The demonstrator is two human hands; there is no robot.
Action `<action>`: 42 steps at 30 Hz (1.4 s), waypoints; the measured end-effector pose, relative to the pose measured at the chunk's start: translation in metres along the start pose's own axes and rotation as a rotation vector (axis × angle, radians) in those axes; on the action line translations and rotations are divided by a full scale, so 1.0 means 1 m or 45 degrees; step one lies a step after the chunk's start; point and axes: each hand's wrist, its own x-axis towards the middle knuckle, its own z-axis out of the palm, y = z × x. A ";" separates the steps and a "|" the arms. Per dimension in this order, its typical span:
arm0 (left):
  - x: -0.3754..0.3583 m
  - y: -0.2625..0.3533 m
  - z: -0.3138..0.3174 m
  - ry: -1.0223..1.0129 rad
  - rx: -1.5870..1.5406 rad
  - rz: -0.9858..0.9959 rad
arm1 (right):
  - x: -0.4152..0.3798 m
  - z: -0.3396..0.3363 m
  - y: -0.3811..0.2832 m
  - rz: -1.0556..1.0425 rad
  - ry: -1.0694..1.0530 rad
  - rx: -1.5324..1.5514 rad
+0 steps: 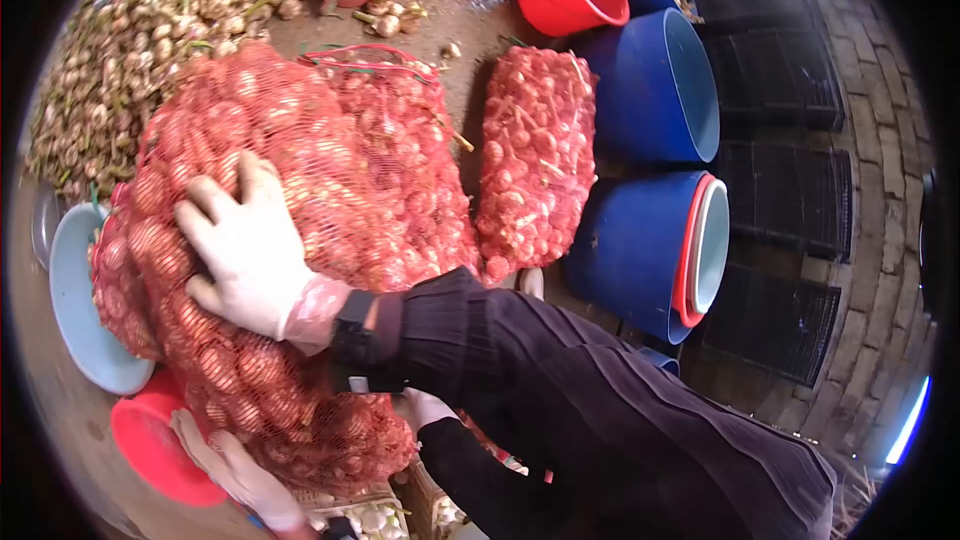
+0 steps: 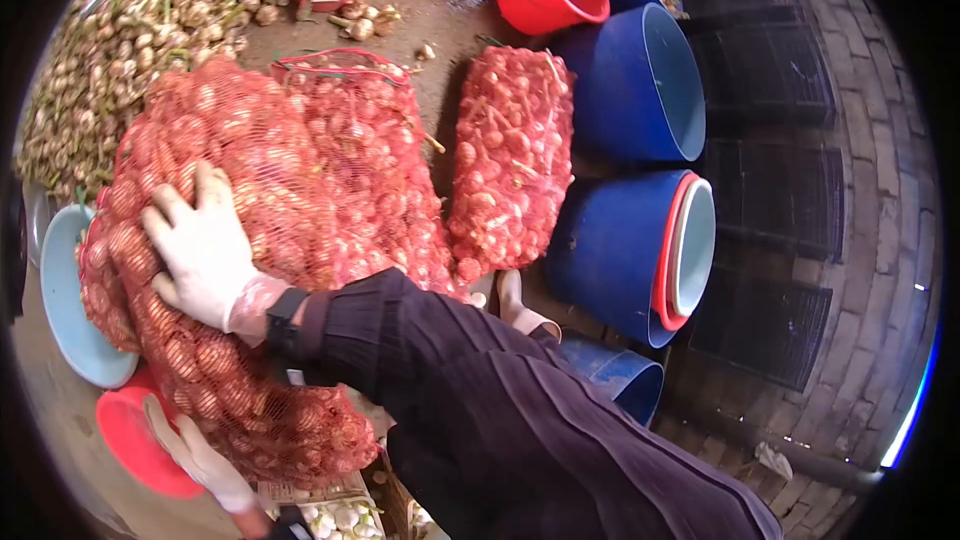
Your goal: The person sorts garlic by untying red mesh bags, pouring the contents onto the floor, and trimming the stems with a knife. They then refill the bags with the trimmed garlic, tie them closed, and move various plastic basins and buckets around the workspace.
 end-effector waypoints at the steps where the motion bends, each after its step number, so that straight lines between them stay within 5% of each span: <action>1: -0.015 0.020 0.006 -0.077 0.095 0.233 | -0.003 -0.005 0.002 0.018 0.015 0.032; 2: -0.031 0.040 0.015 -0.151 0.192 0.467 | -0.006 -0.010 0.004 0.033 0.039 0.080; 3: -0.050 0.057 0.030 -0.363 0.434 0.249 | -0.009 -0.015 0.006 0.041 0.056 0.120; 4: -0.056 0.048 0.053 -0.284 0.769 0.366 | -0.012 -0.022 0.009 0.049 0.079 0.158; 8: -0.049 0.019 0.076 -0.004 0.787 0.639 | -0.046 -0.068 0.052 0.072 0.231 0.459; 10: -0.044 0.021 0.072 -0.061 1.062 0.594 | -0.078 -0.106 0.100 0.142 0.268 0.458; 12: -0.046 0.042 0.065 -0.110 1.151 0.504 | -0.118 -0.154 0.163 0.296 0.076 0.271; 14: -0.050 0.067 0.063 -0.230 0.663 0.322 | -0.158 -0.213 0.236 0.434 -0.141 0.135; 16: -0.053 0.133 0.062 -0.388 0.600 0.088 | -0.206 -0.265 0.318 0.498 -0.236 -0.115; 17: -0.047 0.148 0.067 -0.472 0.159 -0.263 | -0.223 -0.299 0.348 0.724 -0.352 -0.255; 18: -0.047 0.136 0.072 -0.416 0.130 -0.254 | -0.213 -0.341 0.359 1.292 -0.521 -0.103; 19: -0.046 0.136 0.090 -0.296 0.557 -0.109 | -0.243 -0.360 0.408 1.043 -0.340 -0.325; 20: -0.046 0.135 0.108 -0.165 0.983 0.037 | -0.241 -0.390 0.428 1.214 -0.356 -0.304; 21: -0.043 0.125 0.120 -0.147 0.991 0.027 | -0.249 -0.408 0.462 1.235 -0.269 -0.343; 23: -0.034 0.084 0.131 -0.190 1.434 -0.563 | -0.249 -0.429 0.515 1.373 -0.138 -0.325; 24: -0.023 0.062 0.134 -0.179 1.447 -0.579 | -0.242 -0.435 0.534 1.490 -0.099 -0.264; 26: 0.000 0.007 0.124 -0.193 1.396 -0.512 | -0.228 -0.439 0.580 1.293 -0.282 -0.465; 28: -0.015 -0.017 0.083 -0.200 1.412 -0.490 | -0.229 -0.437 0.653 0.686 -0.558 -0.706; 29: -0.028 0.058 0.111 0.093 2.062 0.008 | -0.186 -0.424 0.617 1.200 -0.261 -0.529; 30: -0.030 0.034 0.098 0.078 1.458 0.284 | -0.176 -0.419 0.644 0.983 -0.235 -0.661; 31: -0.028 0.048 0.097 -0.161 1.383 -0.107 | -0.170 -0.412 0.668 0.894 -0.102 -0.594; 32: -0.029 -0.053 0.042 -0.254 1.337 -0.159 | -0.166 -0.407 0.701 1.076 -0.116 -0.385; 34: -0.024 0.033 0.086 0.014 1.545 0.409 | -0.158 -0.394 0.732 1.126 -0.132 -0.429; 39: -0.017 0.033 0.080 -0.129 1.244 0.135 | -0.153 -0.375 0.727 1.129 -0.098 -0.871; 42: -0.012 0.006 0.068 -0.075 1.298 0.287 | -0.155 -0.384 0.746 1.146 -0.111 -0.831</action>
